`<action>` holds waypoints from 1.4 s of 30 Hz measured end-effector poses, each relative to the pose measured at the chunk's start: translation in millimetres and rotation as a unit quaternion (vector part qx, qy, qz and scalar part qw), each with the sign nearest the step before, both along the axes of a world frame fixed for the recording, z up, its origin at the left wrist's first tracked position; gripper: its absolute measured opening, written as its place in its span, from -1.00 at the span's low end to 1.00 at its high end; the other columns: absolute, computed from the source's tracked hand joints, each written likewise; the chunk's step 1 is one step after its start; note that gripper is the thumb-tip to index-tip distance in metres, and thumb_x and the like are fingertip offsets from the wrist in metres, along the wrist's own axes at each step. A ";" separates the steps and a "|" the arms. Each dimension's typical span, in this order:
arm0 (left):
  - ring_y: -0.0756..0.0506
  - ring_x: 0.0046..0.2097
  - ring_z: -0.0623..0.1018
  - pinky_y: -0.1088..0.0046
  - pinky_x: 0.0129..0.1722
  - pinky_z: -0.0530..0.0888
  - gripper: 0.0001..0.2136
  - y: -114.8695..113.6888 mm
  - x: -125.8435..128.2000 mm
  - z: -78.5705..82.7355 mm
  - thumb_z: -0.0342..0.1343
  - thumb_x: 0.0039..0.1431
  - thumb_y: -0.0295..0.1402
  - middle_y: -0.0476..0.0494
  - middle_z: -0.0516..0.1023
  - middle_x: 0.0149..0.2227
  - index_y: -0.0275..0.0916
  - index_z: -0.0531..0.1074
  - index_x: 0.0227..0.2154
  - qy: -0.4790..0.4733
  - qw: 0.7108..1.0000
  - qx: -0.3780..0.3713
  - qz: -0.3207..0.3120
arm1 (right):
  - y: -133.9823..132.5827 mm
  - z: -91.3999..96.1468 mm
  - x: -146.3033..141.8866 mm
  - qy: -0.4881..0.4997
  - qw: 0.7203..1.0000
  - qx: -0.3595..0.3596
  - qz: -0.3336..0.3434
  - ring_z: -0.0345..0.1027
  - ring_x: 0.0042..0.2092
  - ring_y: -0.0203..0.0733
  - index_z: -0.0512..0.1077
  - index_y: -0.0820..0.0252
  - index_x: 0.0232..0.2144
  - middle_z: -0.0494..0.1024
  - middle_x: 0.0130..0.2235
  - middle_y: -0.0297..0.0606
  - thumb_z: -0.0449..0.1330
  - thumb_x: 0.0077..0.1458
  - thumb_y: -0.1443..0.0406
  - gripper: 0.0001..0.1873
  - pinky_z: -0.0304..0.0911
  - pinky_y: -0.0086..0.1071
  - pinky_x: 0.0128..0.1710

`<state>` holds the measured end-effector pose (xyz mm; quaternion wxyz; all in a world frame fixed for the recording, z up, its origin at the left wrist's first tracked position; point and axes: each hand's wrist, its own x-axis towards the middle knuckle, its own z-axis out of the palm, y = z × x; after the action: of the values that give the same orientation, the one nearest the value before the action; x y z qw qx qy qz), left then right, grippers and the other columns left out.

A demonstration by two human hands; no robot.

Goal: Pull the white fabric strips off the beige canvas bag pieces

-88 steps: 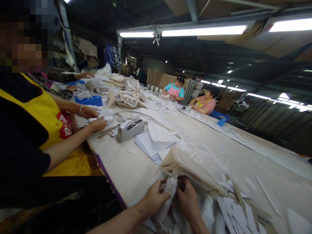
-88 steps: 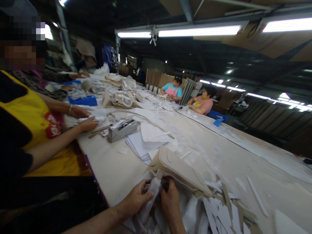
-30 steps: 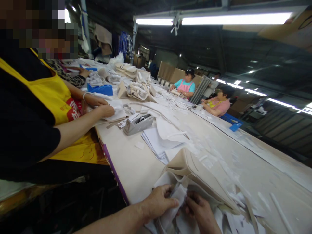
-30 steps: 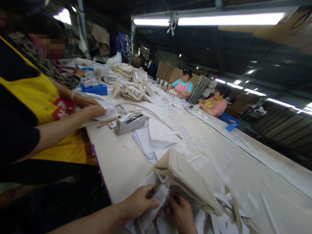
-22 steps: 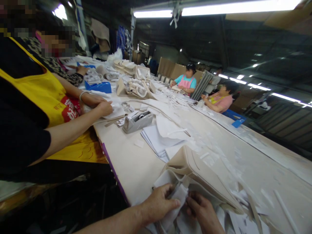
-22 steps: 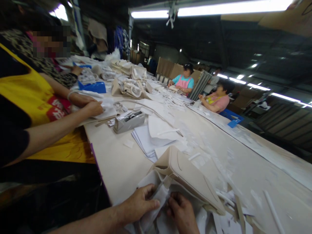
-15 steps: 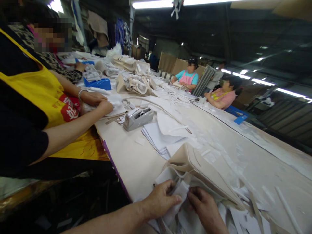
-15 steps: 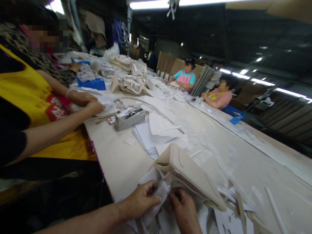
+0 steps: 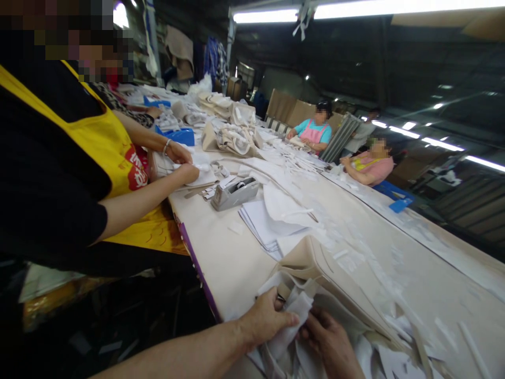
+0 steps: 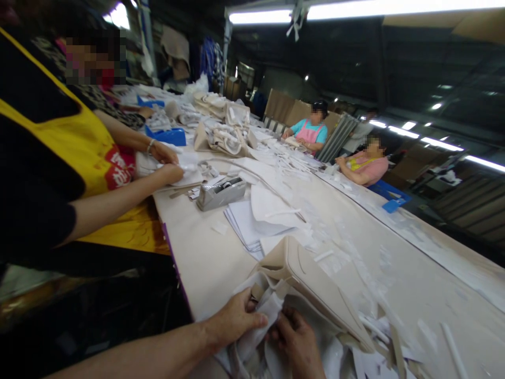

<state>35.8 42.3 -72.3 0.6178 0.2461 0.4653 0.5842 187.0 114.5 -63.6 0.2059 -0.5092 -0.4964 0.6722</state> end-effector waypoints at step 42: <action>-0.03 -0.39 0.41 0.43 -0.31 0.34 -0.74 0.2 -12.1 37.3 0.14 -0.18 -0.42 -0.04 0.47 -0.42 -0.34 0.47 -0.33 0.103 0.992 0.025 -0.065 | 9.0 66.9 3.2 -0.144 0.475 0.802 0.332 0.17 0.05 -0.14 0.41 0.18 -0.30 0.38 0.04 -0.32 -0.07 0.26 0.32 -0.74 0.03 -0.19 -0.02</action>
<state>23.6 42.6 -35.1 0.5969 0.3501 0.4945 0.5260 190.2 123.5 3.3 0.2118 -0.0088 -0.9737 -0.0840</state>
